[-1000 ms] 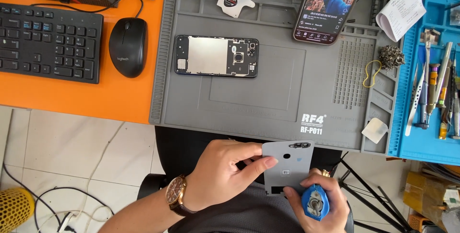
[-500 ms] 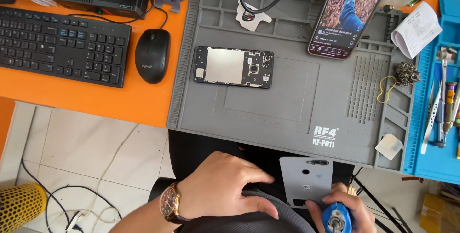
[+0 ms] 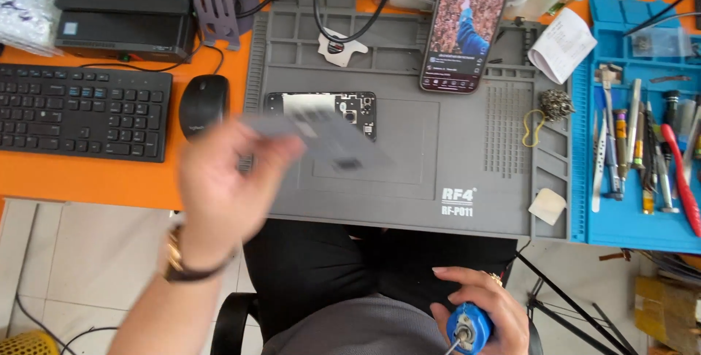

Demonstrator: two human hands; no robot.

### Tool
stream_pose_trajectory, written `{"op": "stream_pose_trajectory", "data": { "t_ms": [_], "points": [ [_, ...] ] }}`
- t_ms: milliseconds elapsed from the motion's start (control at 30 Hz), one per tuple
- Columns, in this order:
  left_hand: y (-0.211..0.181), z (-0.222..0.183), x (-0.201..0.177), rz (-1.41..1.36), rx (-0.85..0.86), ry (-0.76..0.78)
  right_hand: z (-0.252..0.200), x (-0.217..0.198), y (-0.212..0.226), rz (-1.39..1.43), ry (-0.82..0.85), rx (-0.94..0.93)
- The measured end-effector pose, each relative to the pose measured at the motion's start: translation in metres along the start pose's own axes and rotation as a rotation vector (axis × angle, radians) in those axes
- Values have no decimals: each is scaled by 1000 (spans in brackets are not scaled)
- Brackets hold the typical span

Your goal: The person uses a blue electric screwdriver to remove screws from the back cover of a smartphone. They then place the cover aside and proceed to remove screws from the internal frame of the phone.

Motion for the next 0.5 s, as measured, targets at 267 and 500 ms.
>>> {"op": "stream_pose_trajectory", "data": {
  "t_ms": [267,500],
  "points": [
    [63,153,-4,-1,65,142,-19,-8,-13,70,18,110],
    [80,170,25,132,20,152,-33,-15,-26,5,74,150]
  ]
}}
Point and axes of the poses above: each hand's wrist, its own z-axis towards the middle knuckle, its own x-axis out of the palm, y = z × x, the point moved 1 cm from there along z, towards the middle knuckle, and after that the axes turned 15 degrees about -x, right-handed, at the moved point
